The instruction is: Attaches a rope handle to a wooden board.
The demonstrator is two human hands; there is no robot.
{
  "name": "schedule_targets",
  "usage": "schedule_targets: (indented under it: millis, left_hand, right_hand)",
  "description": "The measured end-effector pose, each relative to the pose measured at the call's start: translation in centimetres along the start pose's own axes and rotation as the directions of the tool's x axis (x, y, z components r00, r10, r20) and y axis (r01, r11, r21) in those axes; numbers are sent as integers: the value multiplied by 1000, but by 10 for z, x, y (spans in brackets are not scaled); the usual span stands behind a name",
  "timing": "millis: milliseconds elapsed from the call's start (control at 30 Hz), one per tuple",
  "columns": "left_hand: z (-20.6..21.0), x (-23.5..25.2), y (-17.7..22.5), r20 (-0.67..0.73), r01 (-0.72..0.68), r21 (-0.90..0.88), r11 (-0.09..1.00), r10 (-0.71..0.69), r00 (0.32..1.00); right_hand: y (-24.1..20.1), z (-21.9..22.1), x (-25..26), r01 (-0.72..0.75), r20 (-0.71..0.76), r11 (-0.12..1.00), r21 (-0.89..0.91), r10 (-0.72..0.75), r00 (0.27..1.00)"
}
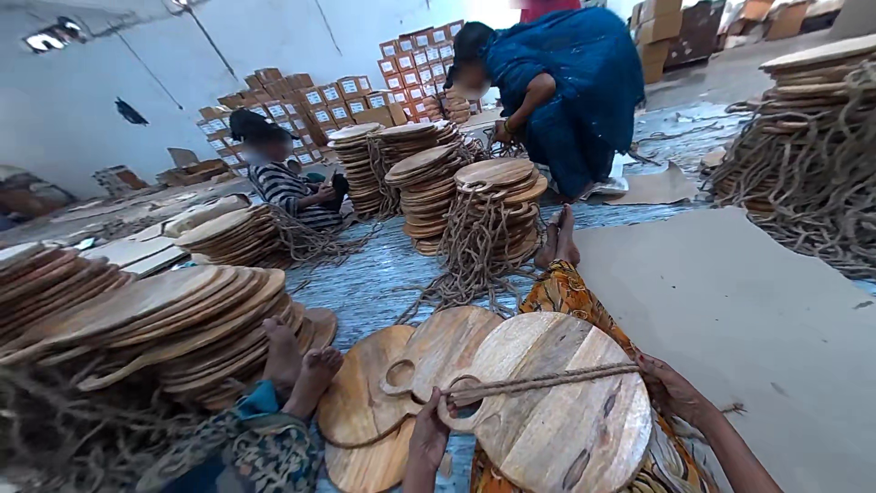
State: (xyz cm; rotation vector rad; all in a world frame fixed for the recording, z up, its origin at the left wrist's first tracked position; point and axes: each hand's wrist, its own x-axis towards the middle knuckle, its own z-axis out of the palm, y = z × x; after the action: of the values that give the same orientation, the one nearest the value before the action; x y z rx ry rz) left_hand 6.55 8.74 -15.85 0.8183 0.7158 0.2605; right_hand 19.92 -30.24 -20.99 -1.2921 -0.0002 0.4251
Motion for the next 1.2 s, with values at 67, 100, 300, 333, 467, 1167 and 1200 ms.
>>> schedule_targets:
  millis: [67,100,300,333,467,1167,1200]
  left_hand:
    - [1,-2,0,-8,8,-14,1000,-8,1000]
    - [2,-2,0,-7,9,-20,1000,-10,1000]
    - [1,0,-1,-3,11,-24,1000,-11,1000]
    - [1,0,-1,-3,14,-27,1000,-14,1000]
    - [0,1,-3,-3,19,-42,999,-19,1000]
    - [18,-12,13,210,-538,751,383,634,745]
    - [35,-18,21,304,-578,788,210,684,663]
  right_hand:
    - [0,0,-1,5,-7,1000,-9,-5,1000]
    - [2,-1,0,7,-10,1000,-10,-7,1000]
    - [8,-5,5,11,-34,1000,-6,-11,999]
    - [8,-6,5,11,-25,1000,3,-11,1000]
    - [7,-4,3,16,-25,999,36,-15,1000]
    - [6,12,-11,-8,-57,1000,18,9,998]
    - [7,15,-12,-15,-60,1000,18,16,998]
